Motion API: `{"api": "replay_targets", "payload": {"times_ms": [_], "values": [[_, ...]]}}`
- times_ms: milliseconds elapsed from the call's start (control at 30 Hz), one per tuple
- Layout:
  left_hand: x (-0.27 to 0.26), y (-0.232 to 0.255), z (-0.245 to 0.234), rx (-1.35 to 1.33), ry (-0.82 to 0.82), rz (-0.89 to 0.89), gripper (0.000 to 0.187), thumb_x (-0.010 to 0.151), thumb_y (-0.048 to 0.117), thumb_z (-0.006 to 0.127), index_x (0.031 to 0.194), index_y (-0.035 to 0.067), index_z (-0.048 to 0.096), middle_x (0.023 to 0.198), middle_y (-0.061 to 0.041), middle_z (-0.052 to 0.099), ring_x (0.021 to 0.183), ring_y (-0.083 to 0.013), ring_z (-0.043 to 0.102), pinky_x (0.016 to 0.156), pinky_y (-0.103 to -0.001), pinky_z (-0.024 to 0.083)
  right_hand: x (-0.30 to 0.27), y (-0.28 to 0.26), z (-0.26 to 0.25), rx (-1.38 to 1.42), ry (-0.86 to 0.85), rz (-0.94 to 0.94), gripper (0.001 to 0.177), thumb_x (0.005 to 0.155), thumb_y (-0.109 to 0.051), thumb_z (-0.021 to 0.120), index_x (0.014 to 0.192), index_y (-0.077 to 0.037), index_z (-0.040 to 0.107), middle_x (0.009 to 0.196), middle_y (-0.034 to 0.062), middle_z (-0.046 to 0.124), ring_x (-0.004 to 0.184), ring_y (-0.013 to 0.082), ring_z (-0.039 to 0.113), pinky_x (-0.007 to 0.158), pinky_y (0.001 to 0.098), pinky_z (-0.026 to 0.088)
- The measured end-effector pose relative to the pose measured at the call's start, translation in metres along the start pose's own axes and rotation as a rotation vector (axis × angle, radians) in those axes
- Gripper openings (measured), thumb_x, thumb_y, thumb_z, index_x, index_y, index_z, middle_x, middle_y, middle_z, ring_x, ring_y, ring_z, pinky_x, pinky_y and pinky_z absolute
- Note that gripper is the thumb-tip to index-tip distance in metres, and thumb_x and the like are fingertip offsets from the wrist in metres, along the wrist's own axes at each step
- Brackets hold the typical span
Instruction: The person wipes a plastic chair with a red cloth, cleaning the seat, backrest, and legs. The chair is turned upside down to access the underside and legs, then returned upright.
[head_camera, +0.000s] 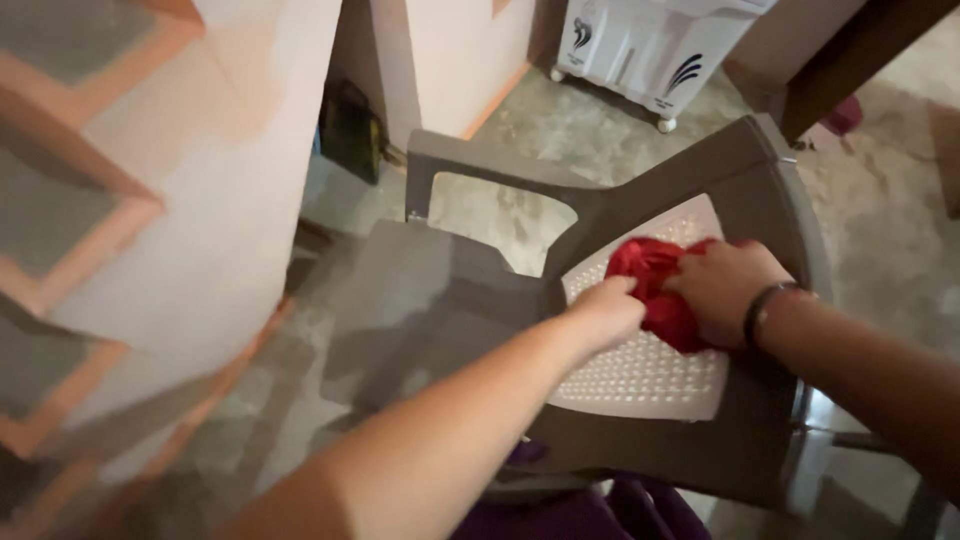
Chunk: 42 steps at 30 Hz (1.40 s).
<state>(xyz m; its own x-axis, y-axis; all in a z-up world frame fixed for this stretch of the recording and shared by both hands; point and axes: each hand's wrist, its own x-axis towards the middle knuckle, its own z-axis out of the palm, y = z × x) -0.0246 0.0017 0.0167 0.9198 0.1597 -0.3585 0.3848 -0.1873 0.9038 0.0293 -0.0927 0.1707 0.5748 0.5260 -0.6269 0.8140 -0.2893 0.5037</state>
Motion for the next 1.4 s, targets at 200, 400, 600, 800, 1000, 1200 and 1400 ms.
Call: {"api": "replay_targets", "payload": {"times_ms": [200, 400, 600, 800, 1000, 1200, 1400], "values": [[-0.044, -0.011, -0.005, -0.06, -0.171, -0.021, 0.062, 0.083, 0.007, 0.048, 0.145, 0.007, 0.053, 0.143, -0.02, 0.059, 0.134, -0.032, 0.056, 0.109, -0.038, 0.043, -0.046, -0.048, 0.004, 0.126, -0.052, 0.047, 0.034, 0.09, -0.037, 0.067, 0.124, -0.035, 0.063, 0.126, -0.0052, 0.065, 0.123, 0.0181, 0.062, 0.101, 0.0396, 0.055], [-0.072, -0.017, -0.003, -0.028, -0.231, 0.023, 0.056, 0.087, 0.008, 0.047, 0.141, 0.004, 0.058, 0.142, -0.022, 0.061, 0.132, -0.0331, 0.057, 0.109, -0.039, 0.043, -0.077, -0.091, 0.004, 0.25, -0.074, 0.099, 0.029, 0.09, -0.035, 0.067, 0.119, -0.035, 0.066, 0.122, -0.0054, 0.067, 0.122, 0.0173, 0.063, 0.099, 0.0384, 0.055], [-0.079, -0.03, -0.008, -0.1, -0.25, -0.026, 0.056, 0.087, 0.007, 0.048, 0.143, 0.004, 0.056, 0.144, -0.022, 0.059, 0.132, -0.0333, 0.058, 0.108, -0.038, 0.044, -0.094, -0.12, -0.018, 0.315, -0.261, 0.097, 0.059, 0.078, -0.047, 0.084, 0.13, -0.034, 0.059, 0.127, -0.0068, 0.063, 0.128, 0.0157, 0.058, 0.101, 0.0385, 0.055], [-0.067, -0.048, -0.023, -0.125, -0.198, -0.08, 0.058, 0.087, 0.008, 0.048, 0.144, 0.007, 0.056, 0.142, -0.022, 0.059, 0.128, -0.0332, 0.063, 0.104, -0.038, 0.05, -0.076, -0.113, -0.005, 0.271, -0.283, 0.074, 0.061, 0.081, -0.055, 0.081, 0.134, -0.037, 0.056, 0.129, -0.0064, 0.062, 0.129, 0.017, 0.058, 0.102, 0.0381, 0.055], [-0.069, -0.037, -0.053, -0.261, -0.221, -0.149, 0.055, 0.083, 0.007, 0.047, 0.133, 0.006, 0.068, 0.126, -0.025, 0.073, 0.114, -0.0379, 0.068, 0.092, -0.045, 0.051, -0.02, -0.077, 0.007, 0.039, -0.233, 0.02, 0.032, 0.097, -0.033, 0.064, 0.129, -0.034, 0.06, 0.129, -0.0047, 0.065, 0.126, 0.0199, 0.062, 0.098, 0.0416, 0.056], [-0.029, -0.054, -0.053, -0.249, -0.044, -0.111, 0.051, 0.088, 0.008, 0.054, 0.138, 0.008, 0.059, 0.126, -0.014, 0.065, 0.115, -0.0264, 0.062, 0.099, -0.037, 0.047, 0.031, -0.03, 0.007, -0.095, -0.071, -0.015, 0.037, 0.093, -0.04, 0.067, 0.129, -0.035, 0.061, 0.136, -0.005, 0.06, 0.133, 0.0197, 0.055, 0.102, 0.0432, 0.053], [-0.005, -0.054, -0.062, -0.294, 0.015, -0.102, 0.042, 0.091, 0.009, 0.048, 0.123, -0.005, 0.07, 0.109, -0.019, 0.073, 0.102, -0.0281, 0.069, 0.089, -0.041, 0.052, 0.097, 0.016, 0.004, -0.189, 0.138, 0.036, 0.037, 0.097, -0.034, 0.059, 0.134, -0.04, 0.057, 0.136, -0.0054, 0.057, 0.13, 0.0197, 0.053, 0.095, 0.0435, 0.051]]}}
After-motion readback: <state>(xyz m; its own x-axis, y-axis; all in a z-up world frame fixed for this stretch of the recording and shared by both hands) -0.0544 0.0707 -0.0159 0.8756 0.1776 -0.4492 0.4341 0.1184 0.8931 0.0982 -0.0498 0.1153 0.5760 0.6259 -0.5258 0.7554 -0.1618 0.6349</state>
